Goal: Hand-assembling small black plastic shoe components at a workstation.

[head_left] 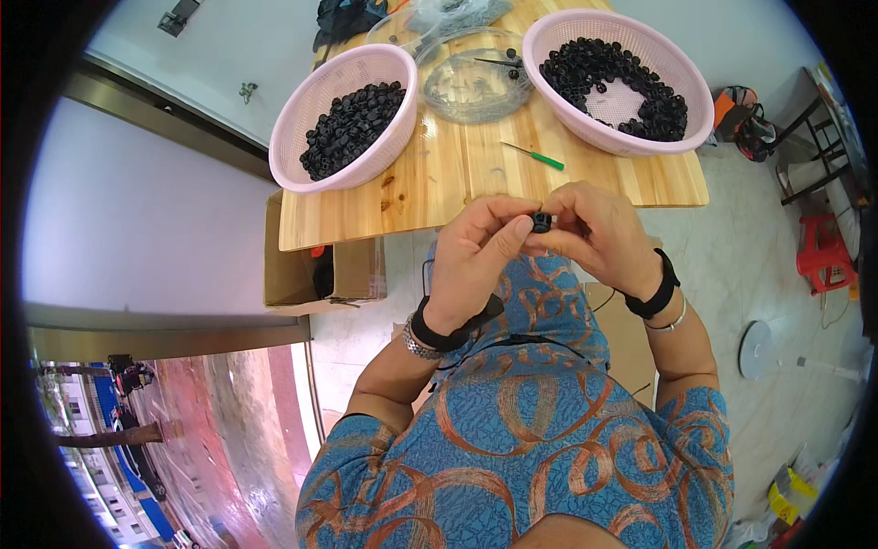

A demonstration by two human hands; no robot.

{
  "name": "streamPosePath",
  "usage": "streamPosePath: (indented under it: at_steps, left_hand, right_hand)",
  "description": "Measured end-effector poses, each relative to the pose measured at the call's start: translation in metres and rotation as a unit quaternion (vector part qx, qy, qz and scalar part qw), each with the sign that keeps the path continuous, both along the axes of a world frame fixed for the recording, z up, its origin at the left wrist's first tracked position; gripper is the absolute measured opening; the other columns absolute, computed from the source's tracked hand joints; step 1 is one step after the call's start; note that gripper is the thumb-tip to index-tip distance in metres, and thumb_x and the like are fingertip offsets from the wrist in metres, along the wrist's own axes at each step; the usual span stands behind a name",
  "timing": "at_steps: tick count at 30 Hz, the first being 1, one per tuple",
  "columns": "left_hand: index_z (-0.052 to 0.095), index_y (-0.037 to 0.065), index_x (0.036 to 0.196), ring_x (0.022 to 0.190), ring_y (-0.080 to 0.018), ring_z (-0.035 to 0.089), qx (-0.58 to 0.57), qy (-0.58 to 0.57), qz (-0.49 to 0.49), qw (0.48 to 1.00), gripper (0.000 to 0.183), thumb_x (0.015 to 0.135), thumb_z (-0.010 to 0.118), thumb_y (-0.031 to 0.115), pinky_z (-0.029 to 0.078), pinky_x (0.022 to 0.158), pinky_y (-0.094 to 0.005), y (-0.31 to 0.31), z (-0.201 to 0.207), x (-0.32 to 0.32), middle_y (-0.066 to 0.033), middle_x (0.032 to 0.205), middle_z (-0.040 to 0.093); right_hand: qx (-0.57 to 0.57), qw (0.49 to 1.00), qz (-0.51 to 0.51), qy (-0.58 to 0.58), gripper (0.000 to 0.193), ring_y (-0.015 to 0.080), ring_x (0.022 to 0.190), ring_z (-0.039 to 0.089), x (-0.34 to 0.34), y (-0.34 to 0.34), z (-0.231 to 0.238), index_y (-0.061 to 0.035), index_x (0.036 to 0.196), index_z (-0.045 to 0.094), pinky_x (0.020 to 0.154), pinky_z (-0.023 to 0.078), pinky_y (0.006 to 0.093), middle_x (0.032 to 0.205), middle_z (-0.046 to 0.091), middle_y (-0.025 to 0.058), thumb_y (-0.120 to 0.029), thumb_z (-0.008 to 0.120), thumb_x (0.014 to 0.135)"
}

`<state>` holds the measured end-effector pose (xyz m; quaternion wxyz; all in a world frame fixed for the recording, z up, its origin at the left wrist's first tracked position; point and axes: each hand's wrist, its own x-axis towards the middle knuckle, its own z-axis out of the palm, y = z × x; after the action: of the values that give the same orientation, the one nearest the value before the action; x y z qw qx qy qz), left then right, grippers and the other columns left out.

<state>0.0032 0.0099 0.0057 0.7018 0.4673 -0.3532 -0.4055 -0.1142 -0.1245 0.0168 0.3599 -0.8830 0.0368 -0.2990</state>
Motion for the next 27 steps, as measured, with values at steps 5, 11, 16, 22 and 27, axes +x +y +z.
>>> streamPosePath:
  at_steps: [5,11,16,22,27]
  left_hand:
    - [0.051,-0.002,0.106,0.084,-0.0152,0.060,0.005,0.034,0.019,0.999,0.021,0.094,0.047,0.015,0.052,0.072,-0.0289,-0.001,0.003,-0.002,-0.0106,0.097,0.060]
    - [0.052,-0.003,0.100,0.074,-0.0147,0.058,0.027,-0.009,-0.132,0.991,0.037,0.095,0.042,0.033,0.051,0.064,-0.0262,-0.005,-0.001,0.007,-0.0113,0.087,0.059]
    - [0.053,-0.002,0.093,0.070,-0.0144,0.057,0.076,-0.027,-0.145,0.986,0.044,0.095,0.037,0.039,0.048,0.058,-0.0246,-0.003,0.008,0.004,-0.0121,0.082,0.058]
    - [0.054,-0.001,0.088,0.062,-0.0141,0.056,0.091,-0.044,-0.161,0.982,0.046,0.095,0.035,0.039,0.046,0.053,-0.0236,-0.001,0.008,0.004,-0.0103,0.074,0.058]
    - [0.053,0.001,0.080,0.055,-0.0140,0.054,0.100,0.013,-0.124,0.987,0.049,0.096,0.032,0.042,0.042,0.047,-0.0228,-0.001,0.009,0.001,-0.0091,0.065,0.055]
  right_hand:
    - [0.290,0.955,0.035,0.058,0.024,0.0057,0.053,0.048,0.000,0.002,0.007,-0.0041,0.084,0.052,0.046,0.036,0.0208,0.062,0.051,-0.0001,-0.014,0.072,0.075]
    - [0.322,0.944,0.065,0.022,0.019,0.0023,0.053,0.047,0.000,-0.003,0.002,-0.0019,0.082,0.051,0.045,0.034,0.0170,0.060,0.051,-0.0012,-0.010,0.068,0.079]
    - [0.284,0.954,0.093,0.027,0.020,0.0053,0.051,0.052,-0.003,0.000,0.009,-0.0011,0.083,0.052,0.043,0.036,0.0194,0.059,0.056,0.0020,-0.012,0.069,0.079]
    - [0.003,0.997,0.066,-0.029,0.026,0.0126,0.050,0.055,-0.004,-0.009,0.007,-0.0013,0.087,0.056,0.043,0.039,0.0232,0.061,0.056,0.0065,-0.017,0.072,0.075]
    - [0.018,0.997,0.071,-0.002,0.027,0.0124,0.052,0.056,-0.008,-0.002,0.011,-0.0011,0.093,0.058,0.046,0.042,0.0231,0.066,0.058,0.0070,-0.016,0.071,0.075]
